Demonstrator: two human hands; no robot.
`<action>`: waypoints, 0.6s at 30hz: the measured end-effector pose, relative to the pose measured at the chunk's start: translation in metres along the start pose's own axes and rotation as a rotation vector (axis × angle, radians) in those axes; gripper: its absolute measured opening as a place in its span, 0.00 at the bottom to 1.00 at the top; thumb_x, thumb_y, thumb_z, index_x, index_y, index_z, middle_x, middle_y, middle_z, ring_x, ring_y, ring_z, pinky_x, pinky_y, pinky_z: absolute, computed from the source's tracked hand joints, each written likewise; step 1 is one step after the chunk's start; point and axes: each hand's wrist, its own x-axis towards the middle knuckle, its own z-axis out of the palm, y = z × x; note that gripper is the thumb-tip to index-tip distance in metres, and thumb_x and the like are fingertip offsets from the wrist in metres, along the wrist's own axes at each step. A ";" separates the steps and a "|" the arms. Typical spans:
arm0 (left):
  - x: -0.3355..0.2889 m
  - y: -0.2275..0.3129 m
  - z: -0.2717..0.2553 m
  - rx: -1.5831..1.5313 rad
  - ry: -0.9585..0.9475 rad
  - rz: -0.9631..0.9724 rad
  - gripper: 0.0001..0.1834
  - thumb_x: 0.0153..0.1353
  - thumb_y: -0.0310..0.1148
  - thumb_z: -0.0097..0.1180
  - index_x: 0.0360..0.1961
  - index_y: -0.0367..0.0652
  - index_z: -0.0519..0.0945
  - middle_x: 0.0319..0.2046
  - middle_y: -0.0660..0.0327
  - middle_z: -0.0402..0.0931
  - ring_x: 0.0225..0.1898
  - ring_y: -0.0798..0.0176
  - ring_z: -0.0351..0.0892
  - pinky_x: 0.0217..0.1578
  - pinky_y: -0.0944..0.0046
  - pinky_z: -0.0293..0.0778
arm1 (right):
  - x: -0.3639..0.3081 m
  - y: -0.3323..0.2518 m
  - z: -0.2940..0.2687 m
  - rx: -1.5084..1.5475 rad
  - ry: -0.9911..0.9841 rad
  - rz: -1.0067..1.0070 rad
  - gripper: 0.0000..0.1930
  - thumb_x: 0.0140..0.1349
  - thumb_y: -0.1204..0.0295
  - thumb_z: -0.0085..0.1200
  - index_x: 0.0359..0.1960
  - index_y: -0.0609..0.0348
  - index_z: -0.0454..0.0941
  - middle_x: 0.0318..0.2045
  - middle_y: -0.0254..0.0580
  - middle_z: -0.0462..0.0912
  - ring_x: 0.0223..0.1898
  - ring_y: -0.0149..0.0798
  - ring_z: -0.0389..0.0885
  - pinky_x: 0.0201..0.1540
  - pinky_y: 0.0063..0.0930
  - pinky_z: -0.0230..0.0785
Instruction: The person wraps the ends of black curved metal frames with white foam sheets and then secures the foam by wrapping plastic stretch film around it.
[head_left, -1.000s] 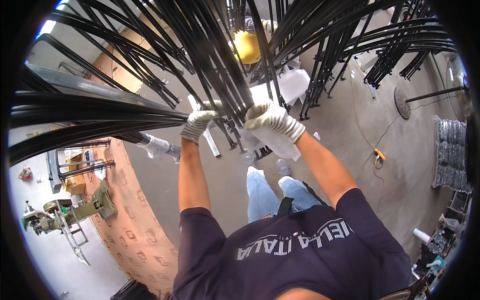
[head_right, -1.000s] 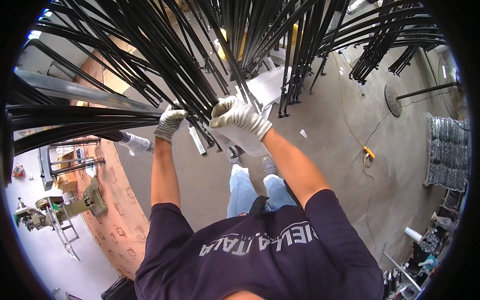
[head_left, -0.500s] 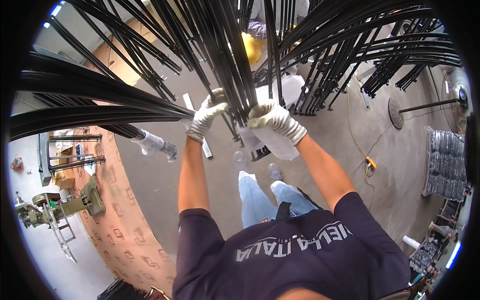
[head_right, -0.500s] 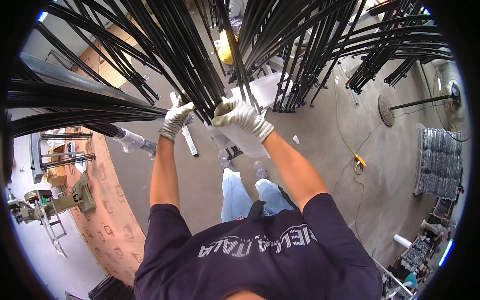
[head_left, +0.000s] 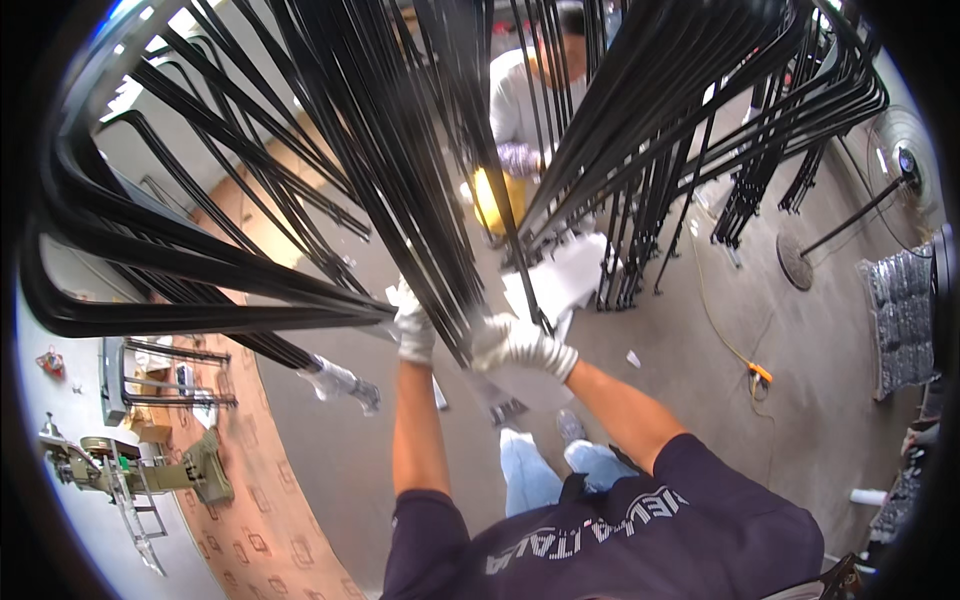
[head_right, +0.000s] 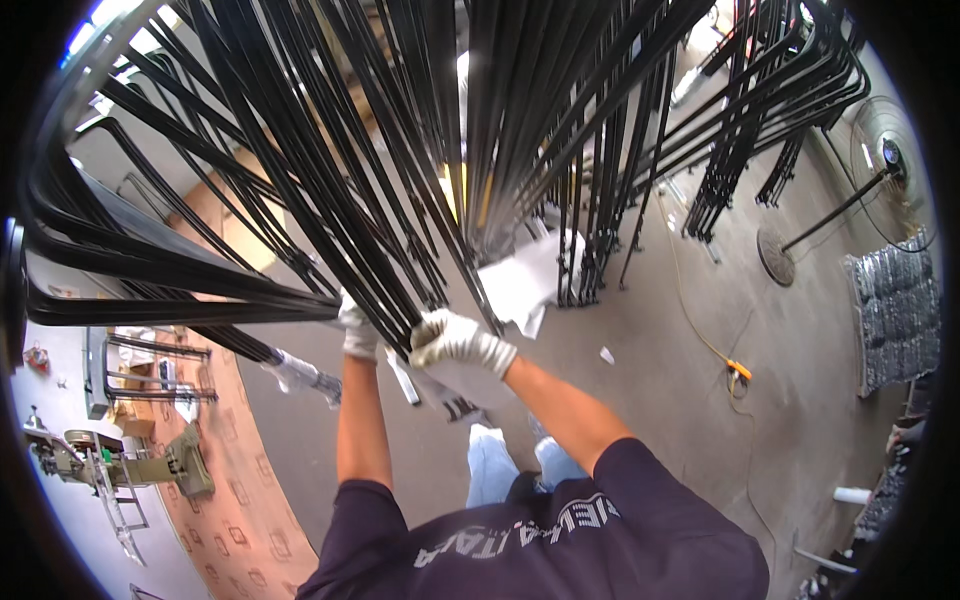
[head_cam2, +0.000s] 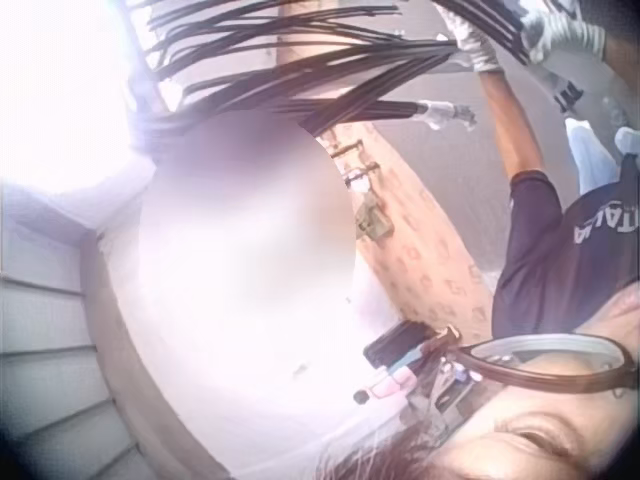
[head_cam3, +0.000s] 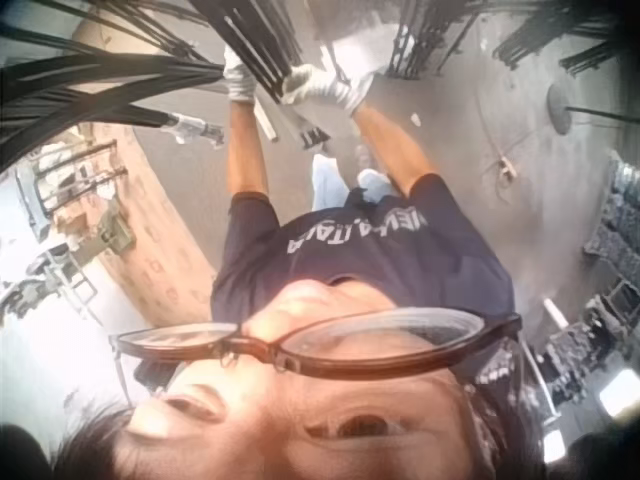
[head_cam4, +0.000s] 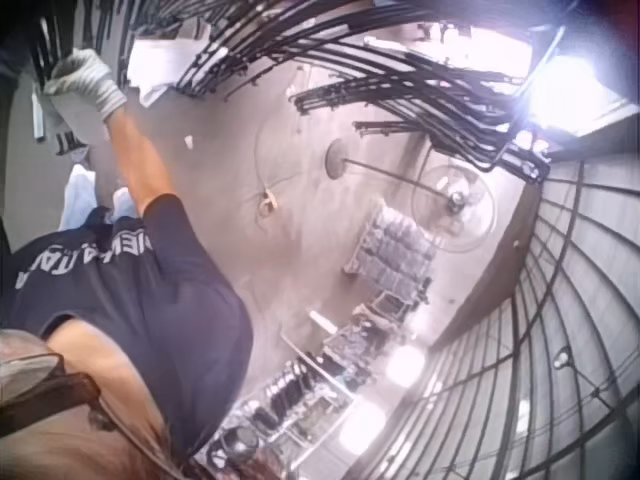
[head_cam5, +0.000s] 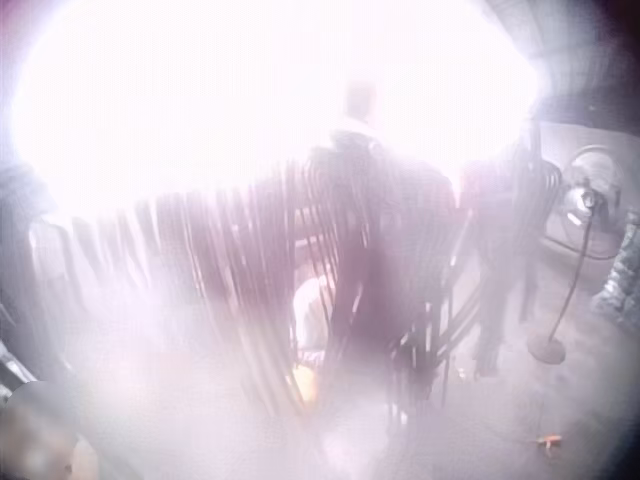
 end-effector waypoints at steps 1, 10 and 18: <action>0.026 0.041 0.003 -0.543 0.029 -0.135 0.28 0.59 0.52 0.42 0.46 0.36 0.72 0.40 0.57 0.74 0.40 0.64 0.74 0.41 0.65 0.71 | -0.006 -0.001 -0.005 0.019 0.006 0.011 0.09 0.36 0.79 0.62 0.23 0.58 0.78 0.20 0.32 0.77 0.25 0.26 0.73 0.31 0.20 0.65; 0.178 0.237 -0.045 -1.171 -0.116 -0.106 0.24 0.49 0.29 0.56 0.49 0.33 0.68 0.30 0.60 0.74 0.25 0.71 0.69 0.28 0.70 0.65 | -0.059 -0.007 0.016 -0.071 -0.001 -0.087 0.05 0.42 0.77 0.61 0.23 0.58 0.79 0.18 0.26 0.76 0.22 0.23 0.71 0.27 0.20 0.66; 0.257 0.263 -0.071 -1.312 -0.385 0.072 0.19 0.56 0.27 0.46 0.50 0.31 0.66 0.33 0.51 0.76 0.20 0.60 0.72 0.22 0.59 0.71 | -0.078 -0.017 0.029 0.006 0.146 -0.077 0.08 0.42 0.77 0.64 0.27 0.60 0.80 0.22 0.32 0.80 0.24 0.23 0.74 0.30 0.18 0.68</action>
